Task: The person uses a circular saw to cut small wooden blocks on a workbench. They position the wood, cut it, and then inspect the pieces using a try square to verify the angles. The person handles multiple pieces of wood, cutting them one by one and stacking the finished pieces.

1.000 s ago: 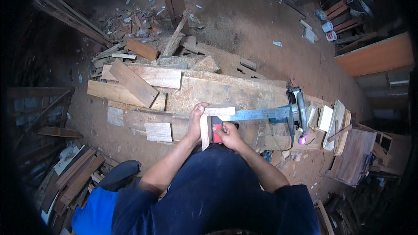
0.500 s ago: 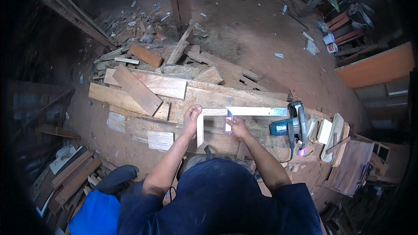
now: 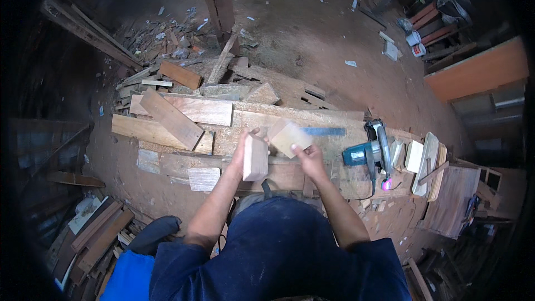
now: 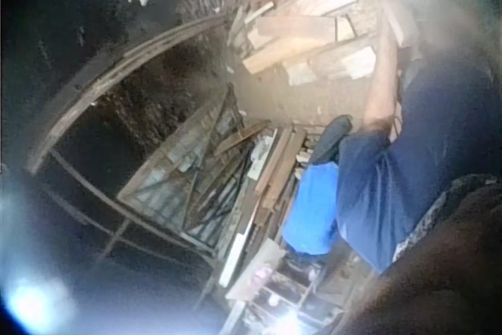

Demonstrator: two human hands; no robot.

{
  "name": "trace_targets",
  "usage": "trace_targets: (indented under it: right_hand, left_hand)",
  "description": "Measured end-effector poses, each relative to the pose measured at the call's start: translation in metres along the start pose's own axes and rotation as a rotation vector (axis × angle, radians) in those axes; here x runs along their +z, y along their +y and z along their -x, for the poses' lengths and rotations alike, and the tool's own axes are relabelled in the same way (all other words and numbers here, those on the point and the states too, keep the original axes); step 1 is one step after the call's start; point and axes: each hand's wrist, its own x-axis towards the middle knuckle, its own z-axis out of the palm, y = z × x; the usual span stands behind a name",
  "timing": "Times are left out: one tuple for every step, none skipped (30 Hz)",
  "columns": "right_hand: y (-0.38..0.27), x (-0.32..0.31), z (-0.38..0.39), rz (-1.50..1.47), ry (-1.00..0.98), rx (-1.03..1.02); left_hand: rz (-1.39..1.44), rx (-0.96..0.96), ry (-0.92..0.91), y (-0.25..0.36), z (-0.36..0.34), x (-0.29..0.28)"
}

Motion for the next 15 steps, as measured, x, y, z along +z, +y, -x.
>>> trace_targets:
  right_hand:
    - [-0.010,-0.001,0.004,-0.238,0.050,0.056]
    - [-0.033,-0.005,0.009,-0.472,0.105,0.111]
    - [-0.047,-0.012,0.012,-0.703,0.167,0.160]
    - [-0.041,-0.026,0.011,-0.689,0.152,0.188]
    - [-0.042,-0.031,0.016,-0.696,0.157,0.206]
    - [-0.046,-0.035,0.019,-0.703,0.157,0.212]
    - [-0.051,-0.040,0.022,-0.709,0.165,0.216]
    - [-0.056,-0.043,0.026,-0.690,0.166,0.184]
    - [-0.060,-0.044,0.030,-0.671,0.165,0.153]
    - [-0.062,-0.046,0.038,-0.647,0.174,0.127]
    - [-0.063,-0.048,0.043,-0.669,0.180,0.137]
    - [-0.062,-0.048,0.050,-0.691,0.185,0.148]
    - [-0.064,-0.047,0.052,-0.711,0.180,0.153]
    - [-0.080,-0.038,0.062,-0.827,0.165,0.117]
    - [-0.084,-0.034,0.067,-0.847,0.101,0.122]
  left_hand:
    - [0.073,0.007,-0.009,0.002,0.002,-0.002]
    - [0.149,0.008,-0.021,0.003,0.002,-0.008]
    - [0.225,0.005,-0.040,0.003,0.001,-0.013]
    - [0.175,-0.024,-0.034,0.001,-0.006,-0.022]
    - [0.155,-0.038,-0.051,-0.009,-0.015,-0.042]
    - [0.133,-0.045,-0.075,-0.017,-0.031,-0.061]
    - [0.108,-0.057,-0.104,-0.019,-0.033,-0.056]
    - [0.113,-0.064,-0.140,-0.022,-0.034,-0.051]
    - [0.148,-0.055,-0.151,-0.024,-0.037,-0.044]
    - [0.187,-0.058,-0.161,-0.025,-0.035,-0.027]
    - [0.228,-0.056,-0.174,-0.026,-0.032,-0.009]
    - [0.247,-0.038,-0.182,-0.028,-0.024,0.007]
    - [0.268,-0.008,-0.193,-0.025,-0.017,0.024]
    - [0.288,0.024,-0.190,-0.025,-0.010,0.033]
    - [0.307,0.041,-0.245,-0.026,-0.006,0.044]
